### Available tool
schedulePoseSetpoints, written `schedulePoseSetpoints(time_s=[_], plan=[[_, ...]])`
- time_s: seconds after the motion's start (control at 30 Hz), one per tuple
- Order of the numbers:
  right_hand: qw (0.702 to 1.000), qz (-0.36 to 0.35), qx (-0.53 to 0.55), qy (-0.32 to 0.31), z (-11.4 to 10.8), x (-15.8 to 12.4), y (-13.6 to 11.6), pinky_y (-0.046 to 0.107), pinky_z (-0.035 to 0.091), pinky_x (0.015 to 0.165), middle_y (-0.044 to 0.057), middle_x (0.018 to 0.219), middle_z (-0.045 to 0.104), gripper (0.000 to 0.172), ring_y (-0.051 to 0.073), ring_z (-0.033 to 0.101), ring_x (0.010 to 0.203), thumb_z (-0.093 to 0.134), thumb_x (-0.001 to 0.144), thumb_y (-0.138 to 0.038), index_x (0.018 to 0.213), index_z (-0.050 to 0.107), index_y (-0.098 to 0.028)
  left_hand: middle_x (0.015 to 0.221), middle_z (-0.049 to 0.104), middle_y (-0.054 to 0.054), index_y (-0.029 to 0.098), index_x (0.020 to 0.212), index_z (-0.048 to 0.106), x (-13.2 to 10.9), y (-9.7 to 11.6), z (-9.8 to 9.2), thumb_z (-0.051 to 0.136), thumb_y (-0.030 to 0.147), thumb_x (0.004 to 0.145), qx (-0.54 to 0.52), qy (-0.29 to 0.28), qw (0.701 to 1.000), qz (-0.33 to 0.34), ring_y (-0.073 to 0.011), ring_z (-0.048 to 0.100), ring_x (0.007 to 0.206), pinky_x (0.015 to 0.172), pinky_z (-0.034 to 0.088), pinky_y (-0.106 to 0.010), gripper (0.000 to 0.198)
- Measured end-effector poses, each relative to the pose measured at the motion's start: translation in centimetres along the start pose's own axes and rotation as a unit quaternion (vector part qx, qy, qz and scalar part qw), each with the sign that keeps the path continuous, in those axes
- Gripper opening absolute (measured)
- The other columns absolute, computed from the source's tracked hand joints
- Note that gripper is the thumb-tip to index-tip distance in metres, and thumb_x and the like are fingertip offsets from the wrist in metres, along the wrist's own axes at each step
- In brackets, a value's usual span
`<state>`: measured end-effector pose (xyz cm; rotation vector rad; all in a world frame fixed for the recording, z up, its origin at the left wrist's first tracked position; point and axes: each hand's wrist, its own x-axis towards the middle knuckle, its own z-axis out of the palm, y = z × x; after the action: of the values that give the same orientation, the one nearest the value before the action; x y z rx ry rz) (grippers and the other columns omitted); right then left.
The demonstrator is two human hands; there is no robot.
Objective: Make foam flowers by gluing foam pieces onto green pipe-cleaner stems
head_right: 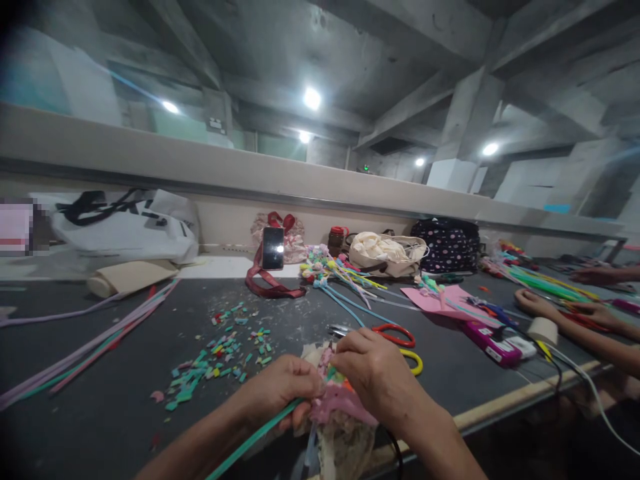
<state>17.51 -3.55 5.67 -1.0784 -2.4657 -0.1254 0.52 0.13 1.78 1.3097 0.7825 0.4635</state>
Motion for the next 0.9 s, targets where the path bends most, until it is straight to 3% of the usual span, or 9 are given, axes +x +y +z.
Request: schedulePoseSetpoints(time_s=[0.13, 0.23, 0.33, 0.4, 0.53, 0.73, 0.9], plan=[[0.994, 0.048, 0.079, 0.05, -0.7, -0.9, 0.5, 0.026, 0.042, 0.074, 0.008, 0.096, 0.057, 0.026, 0.016, 0.053, 0.086, 0.041, 0.081, -0.013, 0.1, 0.056, -0.02, 0.028, 0.045, 0.005, 0.013, 0.042, 0.053, 0.2, -0.1, -0.1, 0.052, 0.023, 0.06, -0.018, 0.018, 1.0, 0.014, -0.0043, 0.028, 0.021, 0.028, 0.018, -0.019, 0.021], [0.978, 0.11, 0.133, 0.113, -0.5, -1.4, 0.8, 0.027, 0.042, 0.076, 0.007, 0.097, 0.056, 0.023, 0.017, 0.052, 0.09, 0.043, 0.08, -0.017, 0.097, 0.057, -0.021, 0.027, 0.045, 0.005, 0.014, 0.042, 0.05, 0.2, 0.0, 0.0, 0.053, 0.027, 0.062, -0.034, 0.043, 0.998, 0.026, -0.0039, 0.027, 0.021, 0.029, 0.016, -0.019, 0.024], [0.946, 0.205, 0.202, 0.148, 0.5, -1.3, 0.6, 0.029, 0.043, 0.072, 0.006, 0.093, 0.058, 0.022, 0.018, 0.054, 0.085, 0.047, 0.078, -0.022, 0.097, 0.056, -0.02, 0.029, 0.044, 0.006, 0.015, 0.045, 0.048, 0.0, 0.2, 0.2, 0.052, 0.033, 0.065, -0.051, 0.063, 0.995, 0.051, -0.0038, 0.029, 0.024, 0.03, 0.017, -0.018, 0.027], [0.915, 0.257, 0.272, 0.15, 1.5, -0.9, 0.2, 0.029, 0.045, 0.068, 0.006, 0.092, 0.058, 0.031, 0.018, 0.055, 0.081, 0.05, 0.075, -0.024, 0.105, 0.05, -0.019, 0.031, 0.045, 0.006, 0.015, 0.048, 0.048, -0.1, 0.3, 0.3, 0.052, 0.036, 0.066, -0.069, 0.07, 0.992, 0.078, -0.0041, 0.031, 0.026, 0.032, 0.019, -0.018, 0.028], [0.872, 0.295, 0.355, 0.165, 3.3, 0.2, -0.8, 0.028, 0.045, 0.064, 0.004, 0.086, 0.057, 0.05, 0.017, 0.055, 0.075, 0.057, 0.067, -0.021, 0.114, 0.041, -0.016, 0.034, 0.049, 0.005, 0.015, 0.053, 0.048, -0.1, 0.3, 0.6, 0.054, 0.037, 0.066, -0.065, 0.108, 0.985, 0.122, -0.0047, 0.034, 0.029, 0.034, 0.023, -0.017, 0.026], [0.864, 0.33, 0.332, 0.182, 3.7, 1.3, -2.0, 0.027, 0.044, 0.061, 0.001, 0.077, 0.058, 0.051, 0.016, 0.055, 0.068, 0.053, 0.064, -0.014, 0.114, 0.042, -0.016, 0.035, 0.048, 0.005, 0.016, 0.052, 0.047, -0.2, 0.3, 1.0, 0.051, 0.035, 0.067, 0.005, 0.164, 0.978, 0.125, -0.0058, 0.036, 0.032, 0.037, 0.025, -0.018, 0.024], [0.866, 0.337, 0.315, 0.194, 3.5, 1.6, -2.2, 0.027, 0.043, 0.059, 0.001, 0.076, 0.059, 0.045, 0.015, 0.054, 0.064, 0.051, 0.066, -0.016, 0.11, 0.046, -0.016, 0.038, 0.05, 0.004, 0.016, 0.054, 0.049, -0.2, 0.0, 1.0, 0.046, 0.037, 0.069, 0.061, 0.178, 0.972, 0.14, -0.0071, 0.037, 0.035, 0.04, 0.027, -0.019, 0.027]])
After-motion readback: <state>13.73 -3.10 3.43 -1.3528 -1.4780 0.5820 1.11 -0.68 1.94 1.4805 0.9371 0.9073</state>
